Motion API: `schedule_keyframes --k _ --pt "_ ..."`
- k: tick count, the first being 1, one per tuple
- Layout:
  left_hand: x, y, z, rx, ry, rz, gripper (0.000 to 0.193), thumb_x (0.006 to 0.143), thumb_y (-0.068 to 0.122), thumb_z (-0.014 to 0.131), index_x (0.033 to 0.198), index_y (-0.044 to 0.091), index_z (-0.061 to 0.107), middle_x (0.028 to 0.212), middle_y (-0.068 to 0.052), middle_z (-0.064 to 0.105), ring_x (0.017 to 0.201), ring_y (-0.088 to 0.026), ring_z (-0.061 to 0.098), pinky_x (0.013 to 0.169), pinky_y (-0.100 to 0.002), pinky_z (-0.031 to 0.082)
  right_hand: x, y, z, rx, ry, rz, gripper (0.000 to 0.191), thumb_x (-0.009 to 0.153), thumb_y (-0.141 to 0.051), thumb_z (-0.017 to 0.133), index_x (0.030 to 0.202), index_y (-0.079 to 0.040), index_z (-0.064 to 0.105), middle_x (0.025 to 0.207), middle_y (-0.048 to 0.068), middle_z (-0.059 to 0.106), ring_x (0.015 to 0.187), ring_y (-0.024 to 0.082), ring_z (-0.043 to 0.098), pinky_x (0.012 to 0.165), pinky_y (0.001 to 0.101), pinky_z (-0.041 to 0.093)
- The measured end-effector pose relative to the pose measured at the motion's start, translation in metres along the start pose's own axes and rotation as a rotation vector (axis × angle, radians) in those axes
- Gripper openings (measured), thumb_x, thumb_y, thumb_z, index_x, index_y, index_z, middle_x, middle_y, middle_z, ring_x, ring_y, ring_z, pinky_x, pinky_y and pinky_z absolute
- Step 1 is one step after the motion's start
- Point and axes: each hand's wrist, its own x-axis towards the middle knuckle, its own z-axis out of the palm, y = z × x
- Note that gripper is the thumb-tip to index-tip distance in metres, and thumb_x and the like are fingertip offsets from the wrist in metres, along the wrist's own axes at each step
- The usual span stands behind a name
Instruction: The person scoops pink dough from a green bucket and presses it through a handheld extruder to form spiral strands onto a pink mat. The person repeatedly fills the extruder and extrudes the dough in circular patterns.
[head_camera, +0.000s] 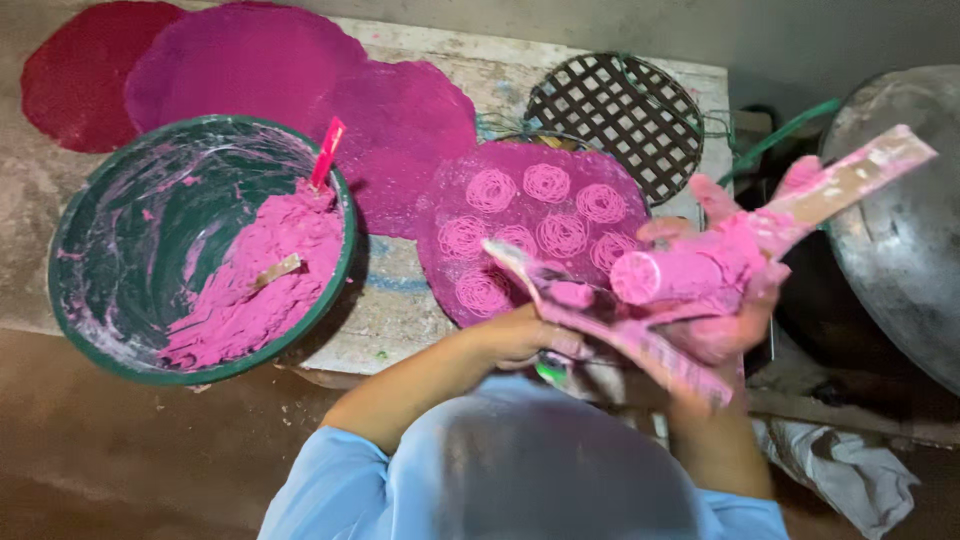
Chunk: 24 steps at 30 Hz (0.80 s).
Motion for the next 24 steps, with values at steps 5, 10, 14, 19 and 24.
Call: schedule_keyframes --k 5,10,14,19,24 --pt "-0.019 0.056 0.023 0.770 0.015 0.332 0.048 0.083 0.012 0.075 0.128 0.002 0.058 0.119 -0.013 0.067 0.109 -0.028 0.066 0.097 -0.036 0.052 -0.024 -0.038 -0.027 -0.462 -0.152 0.110 0.081 0.103 -0.049 0.070 0.163 -0.030 0.020 0.152 0.022 0.048 0.116 0.041 0.064 0.080 0.0436 0.064" --pt "-0.022 0.071 0.047 1.155 0.259 -0.042 0.025 0.083 0.025 0.075 0.104 0.012 0.073 0.098 -0.010 0.076 0.091 -0.022 0.074 0.081 -0.037 0.056 -0.040 -0.050 -0.006 -0.257 -0.279 0.407 0.070 0.104 -0.033 0.064 0.160 -0.022 0.023 0.141 0.024 0.054 0.116 0.038 0.064 0.090 0.0427 0.061" --pt "-0.019 0.073 0.057 1.193 0.211 0.061 0.035 0.080 0.036 0.077 0.106 0.013 0.071 0.100 -0.010 0.075 0.093 -0.024 0.073 0.081 -0.039 0.055 -0.024 -0.045 0.013 -1.400 -0.786 -0.359 0.070 0.097 -0.028 0.062 0.159 -0.031 0.028 0.141 0.021 0.061 0.123 0.036 0.067 0.099 0.0410 0.060" --pt "-0.024 0.088 0.051 1.094 0.207 -0.006 0.047 0.081 0.045 0.079 0.117 0.015 0.072 0.107 -0.009 0.075 0.099 -0.025 0.073 0.088 -0.038 0.055 -0.005 -0.055 -0.027 -0.891 -0.758 0.593 0.112 0.089 -0.032 0.081 0.169 -0.020 0.004 0.144 0.023 0.058 0.106 0.031 0.069 0.074 0.0362 0.062" --pt "-0.042 0.090 0.027 0.976 0.393 0.307 0.069 0.084 0.032 0.085 0.139 0.007 0.051 0.130 -0.014 0.065 0.120 -0.026 0.070 0.105 -0.038 0.056 -0.036 -0.037 -0.132 -0.557 -0.555 1.327 0.107 0.080 -0.033 0.090 0.155 0.000 0.021 0.134 0.015 0.055 0.102 0.020 0.064 0.071 0.0297 0.055"
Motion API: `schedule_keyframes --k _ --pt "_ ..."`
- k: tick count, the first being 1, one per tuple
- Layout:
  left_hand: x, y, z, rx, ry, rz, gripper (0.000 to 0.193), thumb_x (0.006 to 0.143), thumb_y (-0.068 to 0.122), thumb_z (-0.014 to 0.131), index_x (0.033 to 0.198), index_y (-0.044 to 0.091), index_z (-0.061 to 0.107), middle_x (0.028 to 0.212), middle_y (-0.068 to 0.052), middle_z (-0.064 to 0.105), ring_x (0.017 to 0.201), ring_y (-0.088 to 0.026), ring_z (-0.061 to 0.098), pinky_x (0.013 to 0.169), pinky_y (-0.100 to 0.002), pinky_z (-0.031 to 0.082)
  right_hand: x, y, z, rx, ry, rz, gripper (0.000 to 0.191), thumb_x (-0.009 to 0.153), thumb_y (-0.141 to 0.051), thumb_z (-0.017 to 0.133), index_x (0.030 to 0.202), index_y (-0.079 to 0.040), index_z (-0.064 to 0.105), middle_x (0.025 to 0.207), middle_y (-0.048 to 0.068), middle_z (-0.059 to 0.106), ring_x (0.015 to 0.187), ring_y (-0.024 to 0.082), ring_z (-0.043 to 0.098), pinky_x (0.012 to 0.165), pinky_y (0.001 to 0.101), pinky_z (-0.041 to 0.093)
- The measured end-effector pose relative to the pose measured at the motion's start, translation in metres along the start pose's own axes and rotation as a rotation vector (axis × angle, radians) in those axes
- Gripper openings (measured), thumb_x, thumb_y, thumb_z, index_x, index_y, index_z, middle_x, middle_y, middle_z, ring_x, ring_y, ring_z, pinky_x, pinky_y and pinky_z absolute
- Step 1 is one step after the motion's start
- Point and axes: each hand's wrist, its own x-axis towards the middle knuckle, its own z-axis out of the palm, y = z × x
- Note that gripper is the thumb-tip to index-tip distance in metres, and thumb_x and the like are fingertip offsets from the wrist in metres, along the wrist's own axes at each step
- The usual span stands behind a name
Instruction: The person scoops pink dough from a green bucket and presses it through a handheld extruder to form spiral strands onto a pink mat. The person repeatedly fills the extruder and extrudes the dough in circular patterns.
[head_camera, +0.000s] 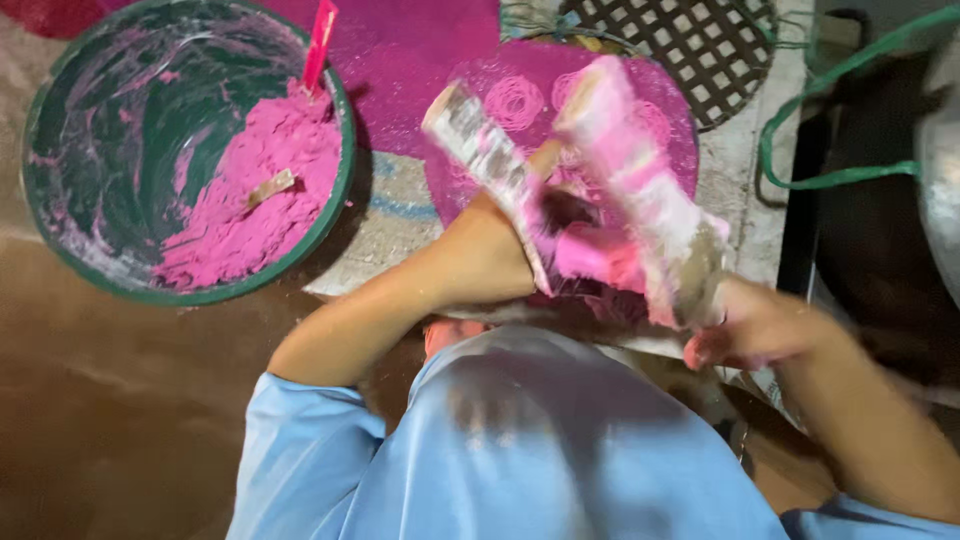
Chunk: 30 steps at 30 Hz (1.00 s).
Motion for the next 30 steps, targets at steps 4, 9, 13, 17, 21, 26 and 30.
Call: schedule_keyframes --k 4,9,13,17,21,26,30 --pt "-0.030 -0.052 -0.005 0.612 0.345 0.090 0.096 0.068 0.024 0.094 0.146 0.005 0.040 0.149 -0.029 0.037 0.137 -0.046 0.038 0.116 -0.051 0.033 0.005 0.055 0.011 0.197 0.242 -0.223 0.115 0.076 -0.031 0.091 0.162 0.003 0.022 0.131 0.005 0.055 0.094 0.008 0.058 0.066 0.0218 0.048" --pt "-0.085 -0.144 0.051 -0.208 0.760 -0.234 0.113 0.083 0.015 0.082 0.161 0.009 0.000 0.164 -0.023 0.013 0.153 -0.035 0.024 0.127 -0.050 0.021 -0.003 0.012 0.032 0.412 0.305 -0.431 0.121 0.073 -0.022 0.090 0.169 -0.004 0.018 0.136 0.013 0.049 0.101 0.024 0.051 0.081 0.0400 0.042" --pt "-0.107 -0.197 0.096 -0.673 0.645 -0.398 0.097 0.092 0.008 0.062 0.162 0.013 -0.004 0.155 -0.019 0.035 0.135 -0.030 0.047 0.106 -0.047 0.045 -0.005 -0.035 0.052 0.511 0.325 -0.597 0.125 0.069 -0.030 0.089 0.168 -0.005 0.015 0.156 0.020 0.043 0.133 0.040 0.052 0.114 0.0583 0.041" --pt "-0.109 -0.223 0.084 -0.694 0.620 -0.447 0.090 0.094 0.004 0.053 0.162 0.014 -0.005 0.152 -0.018 0.044 0.129 -0.029 0.055 0.092 -0.040 0.052 -0.004 -0.053 0.064 0.579 0.340 -0.584 0.130 0.073 -0.033 0.087 0.176 -0.008 0.012 0.159 0.022 0.038 0.138 0.040 0.050 0.120 0.0583 0.033" --pt "-0.092 -0.235 0.029 -0.606 0.596 -0.497 0.085 0.094 0.003 0.048 0.161 0.016 -0.003 0.149 -0.017 0.048 0.125 -0.030 0.056 0.085 -0.038 0.054 -0.002 -0.045 0.063 0.503 0.465 -0.673 0.121 0.075 -0.028 0.088 0.161 -0.019 0.004 0.168 0.013 0.034 0.153 0.032 0.042 0.120 0.0590 0.035" --pt "-0.073 -0.215 -0.030 -0.168 0.580 -0.395 0.076 0.097 0.013 0.051 0.163 0.011 0.012 0.156 -0.021 0.042 0.137 -0.034 0.047 0.108 -0.045 0.042 0.000 -0.026 0.048 0.445 0.300 -0.474 0.102 0.079 -0.030 0.082 0.159 0.001 0.025 0.143 0.023 0.053 0.132 0.033 0.057 0.110 0.0396 0.049" --pt "-0.042 -0.160 -0.015 -0.377 0.650 0.037 0.078 0.101 0.036 0.057 0.163 0.005 0.021 0.162 -0.024 0.034 0.146 -0.036 0.041 0.122 -0.047 0.034 -0.002 -0.013 0.041 0.384 0.201 -0.319 0.092 0.085 -0.038 0.072 0.156 0.005 0.033 0.134 0.025 0.059 0.122 0.031 0.060 0.095 0.0328 0.051"
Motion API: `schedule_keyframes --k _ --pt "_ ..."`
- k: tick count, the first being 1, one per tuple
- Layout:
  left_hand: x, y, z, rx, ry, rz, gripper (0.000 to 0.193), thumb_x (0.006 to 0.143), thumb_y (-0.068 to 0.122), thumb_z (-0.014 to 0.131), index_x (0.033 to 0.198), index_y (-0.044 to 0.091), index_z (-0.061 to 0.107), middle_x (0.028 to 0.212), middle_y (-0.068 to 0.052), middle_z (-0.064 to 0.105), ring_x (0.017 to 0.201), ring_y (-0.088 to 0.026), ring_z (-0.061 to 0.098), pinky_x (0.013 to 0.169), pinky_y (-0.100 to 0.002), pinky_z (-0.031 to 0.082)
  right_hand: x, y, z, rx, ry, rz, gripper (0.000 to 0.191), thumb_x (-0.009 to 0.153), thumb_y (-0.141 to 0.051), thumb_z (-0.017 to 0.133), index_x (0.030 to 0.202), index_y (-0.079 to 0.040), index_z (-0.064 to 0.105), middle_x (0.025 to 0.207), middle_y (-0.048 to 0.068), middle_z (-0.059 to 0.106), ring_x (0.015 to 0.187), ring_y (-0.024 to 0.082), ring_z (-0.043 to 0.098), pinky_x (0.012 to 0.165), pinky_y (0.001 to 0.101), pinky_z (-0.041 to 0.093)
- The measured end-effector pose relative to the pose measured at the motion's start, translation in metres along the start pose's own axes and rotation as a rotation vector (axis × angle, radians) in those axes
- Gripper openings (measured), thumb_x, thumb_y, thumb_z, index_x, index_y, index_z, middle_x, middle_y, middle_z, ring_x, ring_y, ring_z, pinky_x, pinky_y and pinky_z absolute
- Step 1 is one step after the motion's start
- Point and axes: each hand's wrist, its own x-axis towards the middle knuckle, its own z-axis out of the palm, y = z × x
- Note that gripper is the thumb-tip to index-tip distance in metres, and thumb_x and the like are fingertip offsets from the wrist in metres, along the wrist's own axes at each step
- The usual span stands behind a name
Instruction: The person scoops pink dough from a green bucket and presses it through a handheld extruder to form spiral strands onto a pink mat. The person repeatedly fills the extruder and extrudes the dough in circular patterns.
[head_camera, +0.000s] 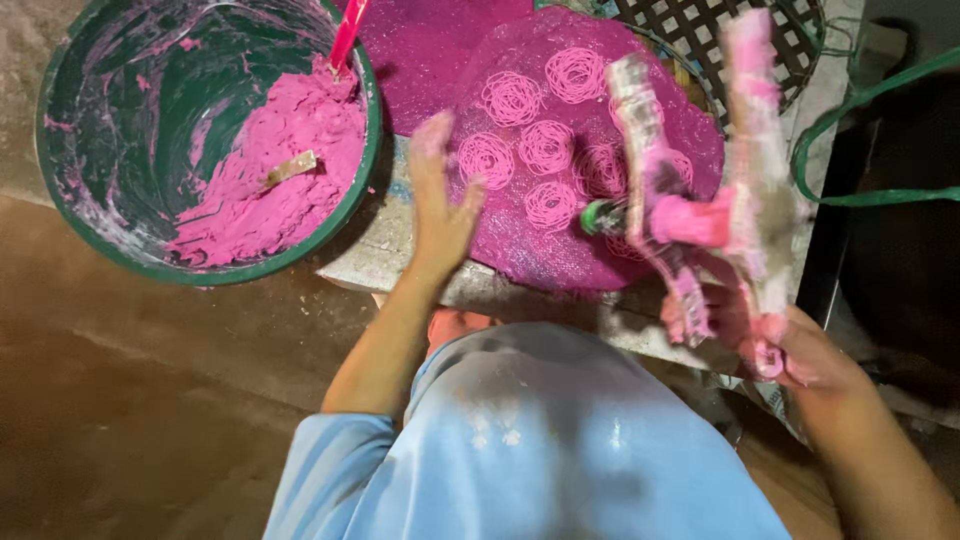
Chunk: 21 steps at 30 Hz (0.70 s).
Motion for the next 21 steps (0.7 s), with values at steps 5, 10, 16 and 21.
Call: schedule_keyframes --k 5,10,16,21 --pt "0.042 0.039 0.061 -1.250 -0.430 -0.456 0.090 0.099 0.055 0.060 0.165 0.007 0.023 0.168 -0.023 0.024 0.148 -0.034 0.037 0.129 -0.047 0.029 -0.002 0.025 0.004 -0.013 0.009 0.048 0.082 0.089 -0.044 0.063 0.152 0.004 0.038 0.125 0.022 0.058 0.110 0.028 0.058 0.085 0.0318 0.049" --pt "0.047 0.035 0.097 -1.181 -0.644 -0.261 0.079 0.089 0.040 0.069 0.158 0.014 0.040 0.143 -0.008 0.047 0.140 -0.024 0.048 0.126 -0.043 0.033 -0.036 0.020 -0.018 0.014 0.056 0.043 0.075 0.094 -0.049 0.054 0.148 0.002 0.043 0.116 0.019 0.058 0.099 0.025 0.056 0.076 0.0307 0.046" --pt "0.061 0.003 0.113 -1.340 -0.518 -0.252 0.038 0.086 0.024 0.065 0.120 0.009 0.058 0.123 -0.011 0.059 0.121 -0.027 0.060 0.113 -0.046 0.044 -0.026 -0.013 -0.055 -0.187 0.037 0.204 0.070 0.099 -0.055 0.044 0.142 0.000 0.049 0.105 0.016 0.057 0.084 0.021 0.053 0.065 0.0294 0.044" --pt "0.077 -0.003 0.105 -1.411 -0.393 -0.249 0.034 0.074 0.023 0.064 0.105 0.010 0.057 0.100 -0.008 0.059 0.104 -0.026 0.063 0.107 -0.053 0.050 0.018 -0.026 -0.052 -0.441 -0.030 0.530 0.071 0.104 -0.061 0.035 0.138 -0.002 0.054 0.096 0.013 0.056 0.072 0.017 0.051 0.055 0.0283 0.042"
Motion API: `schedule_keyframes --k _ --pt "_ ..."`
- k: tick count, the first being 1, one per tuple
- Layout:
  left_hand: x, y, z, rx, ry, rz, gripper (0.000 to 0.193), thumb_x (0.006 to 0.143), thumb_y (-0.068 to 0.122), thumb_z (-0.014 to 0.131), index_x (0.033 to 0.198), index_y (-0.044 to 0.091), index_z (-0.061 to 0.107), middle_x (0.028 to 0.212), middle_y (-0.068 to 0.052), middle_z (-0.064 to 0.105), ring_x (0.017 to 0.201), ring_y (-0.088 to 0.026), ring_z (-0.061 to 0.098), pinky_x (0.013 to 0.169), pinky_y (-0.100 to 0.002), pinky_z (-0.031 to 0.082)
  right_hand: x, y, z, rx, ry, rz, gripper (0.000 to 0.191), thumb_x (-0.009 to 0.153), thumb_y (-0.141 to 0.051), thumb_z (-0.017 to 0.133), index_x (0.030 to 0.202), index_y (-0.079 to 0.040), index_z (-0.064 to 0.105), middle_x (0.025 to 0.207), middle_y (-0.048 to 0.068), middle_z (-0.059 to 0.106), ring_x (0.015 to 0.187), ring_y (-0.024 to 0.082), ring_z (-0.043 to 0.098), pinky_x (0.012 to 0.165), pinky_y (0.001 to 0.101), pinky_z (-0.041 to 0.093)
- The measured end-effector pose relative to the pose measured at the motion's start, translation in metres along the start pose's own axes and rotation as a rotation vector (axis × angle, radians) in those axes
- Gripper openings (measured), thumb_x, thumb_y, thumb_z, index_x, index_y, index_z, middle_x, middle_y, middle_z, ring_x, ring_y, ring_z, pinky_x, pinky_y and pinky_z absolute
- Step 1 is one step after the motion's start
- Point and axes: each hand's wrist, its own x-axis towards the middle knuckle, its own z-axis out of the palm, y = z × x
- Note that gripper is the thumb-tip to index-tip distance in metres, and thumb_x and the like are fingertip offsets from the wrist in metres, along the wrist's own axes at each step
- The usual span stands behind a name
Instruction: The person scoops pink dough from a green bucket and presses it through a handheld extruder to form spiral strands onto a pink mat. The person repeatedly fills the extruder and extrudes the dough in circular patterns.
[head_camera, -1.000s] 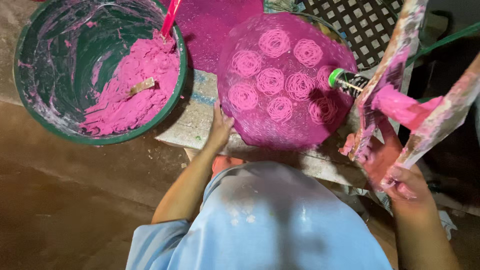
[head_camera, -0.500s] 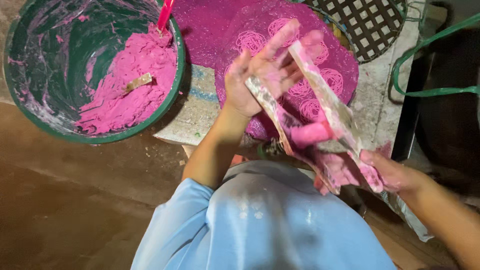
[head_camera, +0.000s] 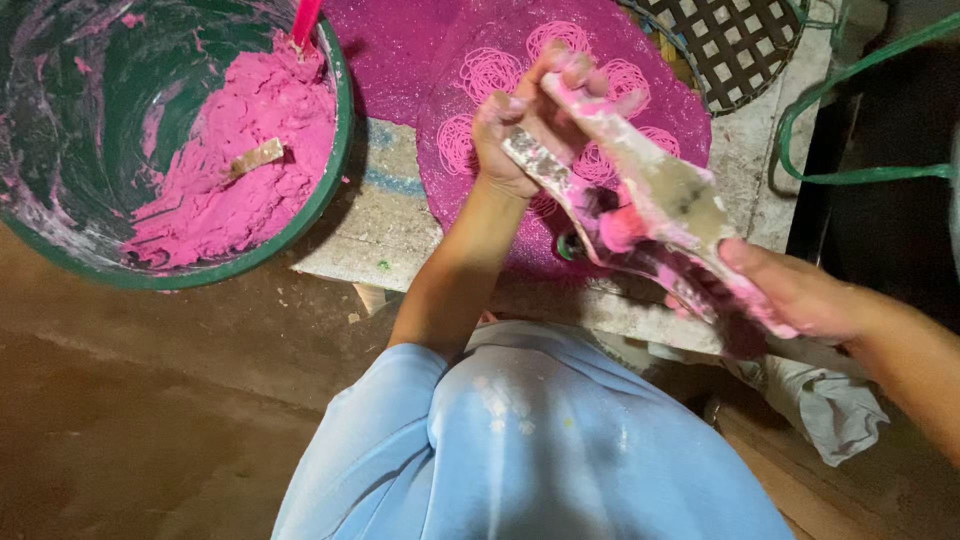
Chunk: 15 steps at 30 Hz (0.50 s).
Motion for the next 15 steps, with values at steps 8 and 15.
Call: schedule_keyframes --k 8,15 --pt "-0.010 -0.011 -0.007 -0.112 0.089 0.086 0.023 0.084 0.026 0.056 0.102 0.011 0.053 0.092 -0.006 0.055 0.089 -0.023 0.058 0.092 -0.041 0.049 -0.005 -0.006 0.017 -0.022 0.186 0.219 0.072 0.104 -0.064 0.034 0.136 -0.006 0.062 0.086 0.018 0.069 0.057 0.018 0.038 0.043 0.0302 0.028" --pt "0.005 0.006 -0.008 -0.010 -0.059 0.062 0.019 0.087 0.026 0.050 0.099 0.011 0.051 0.091 -0.006 0.055 0.089 -0.021 0.057 0.088 -0.040 0.050 0.011 -0.035 0.036 -0.110 0.138 -0.082 0.077 0.097 -0.064 0.034 0.111 0.001 0.072 0.096 0.013 0.079 0.089 0.020 0.075 0.083 0.0315 0.059"
